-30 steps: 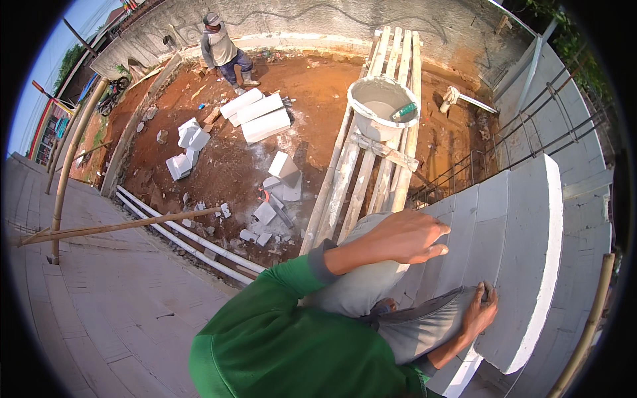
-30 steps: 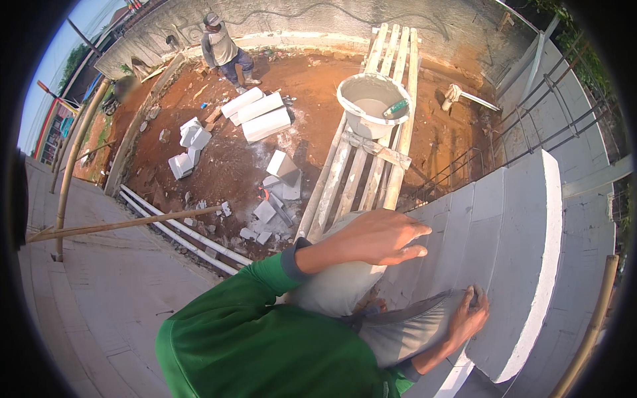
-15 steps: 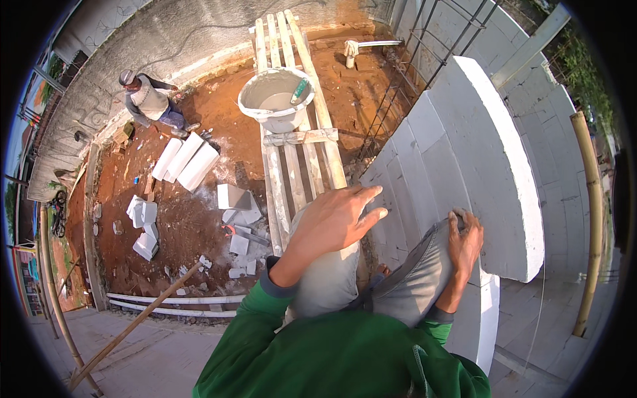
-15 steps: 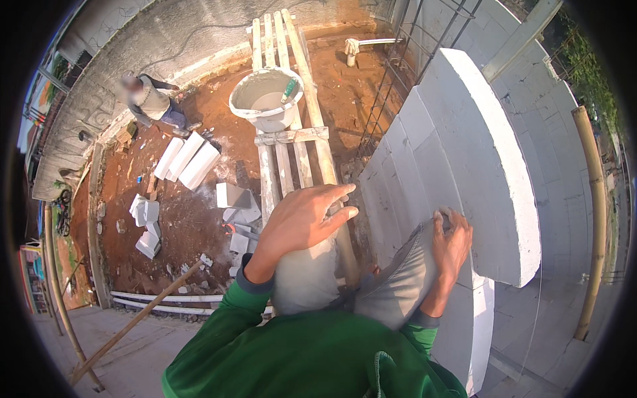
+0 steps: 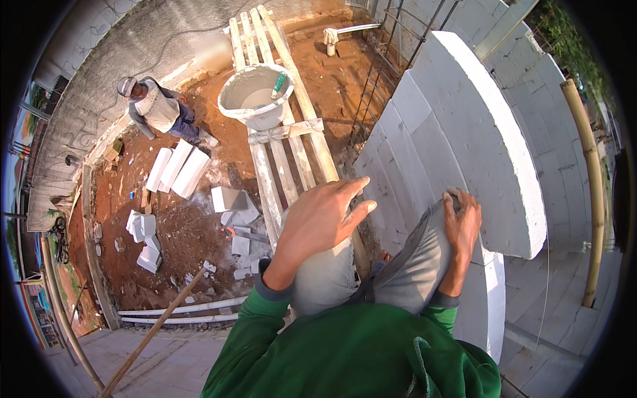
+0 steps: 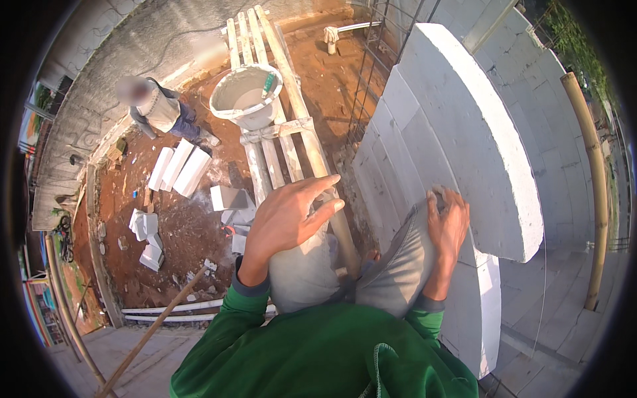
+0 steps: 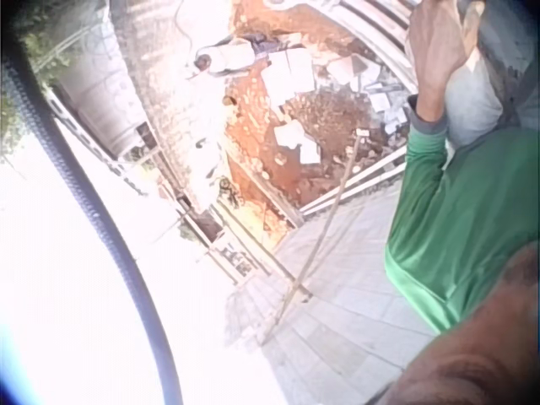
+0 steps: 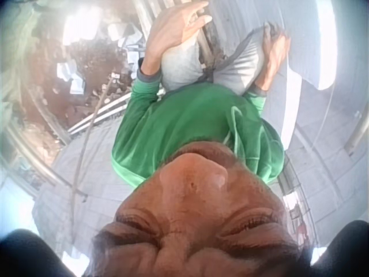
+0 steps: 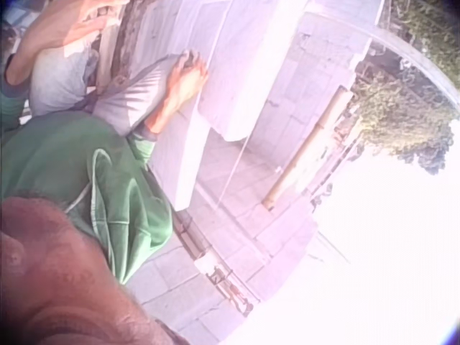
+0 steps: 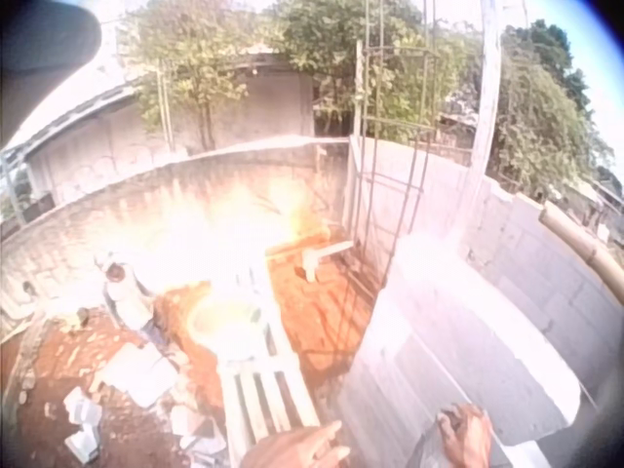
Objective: The person applies mortar to a long aerated concrete block and places it on a wall under construction. They use a hammer to tap the block into position and a tape measure to check alignment. The person then receives another block from a coworker and positions it on the wall.
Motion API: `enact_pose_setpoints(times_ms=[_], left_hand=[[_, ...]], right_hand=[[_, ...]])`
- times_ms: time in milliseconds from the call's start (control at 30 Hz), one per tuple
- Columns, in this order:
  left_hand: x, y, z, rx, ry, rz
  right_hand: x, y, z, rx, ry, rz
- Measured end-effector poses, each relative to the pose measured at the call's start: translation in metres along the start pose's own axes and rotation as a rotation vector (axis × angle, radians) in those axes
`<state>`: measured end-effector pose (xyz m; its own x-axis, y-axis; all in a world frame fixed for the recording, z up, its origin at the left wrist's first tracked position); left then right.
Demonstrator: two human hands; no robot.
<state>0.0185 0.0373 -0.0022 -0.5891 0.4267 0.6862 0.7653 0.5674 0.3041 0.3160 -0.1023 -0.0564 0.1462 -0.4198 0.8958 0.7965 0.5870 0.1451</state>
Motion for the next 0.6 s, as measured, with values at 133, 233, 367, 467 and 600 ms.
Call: enact_pose_setpoints(times_ms=[133, 233, 367, 467, 600], left_hand=[[0.002, 0.000, -0.003, 0.009, -0.019, 0.004], [0.000, 0.000, -0.003, -0.026, -0.005, -0.017], [-0.002, 0.002, -0.001, -0.032, -0.009, -0.018], [-0.005, 0.002, 0.001, -0.049, -0.022, -0.034], [0.000, -0.004, -0.006, -0.071, 0.014, -0.111]], right_hand=[[0.002, 0.000, 0.005, -0.006, -0.014, 0.011], [0.001, 0.005, 0.012, 0.061, -0.047, 0.099], [-0.020, 0.016, 0.037, 0.177, -0.131, 0.313], [-0.066, 0.001, 0.080, 0.122, 0.268, 0.788], [-0.156, -0.042, 0.119, 0.587, 0.366, 0.962]])
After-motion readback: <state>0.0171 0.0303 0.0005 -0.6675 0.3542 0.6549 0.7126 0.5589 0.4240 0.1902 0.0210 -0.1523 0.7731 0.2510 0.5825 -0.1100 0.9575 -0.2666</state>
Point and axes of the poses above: each hand's wrist, its own y-axis towards the middle knuckle, its own x-axis out of the back of the hand, z = x × y, the point moved 4 cm from there along y, towards the middle knuckle, and after that the axes turned 13 degrees about -x, right-handed, at the moved point
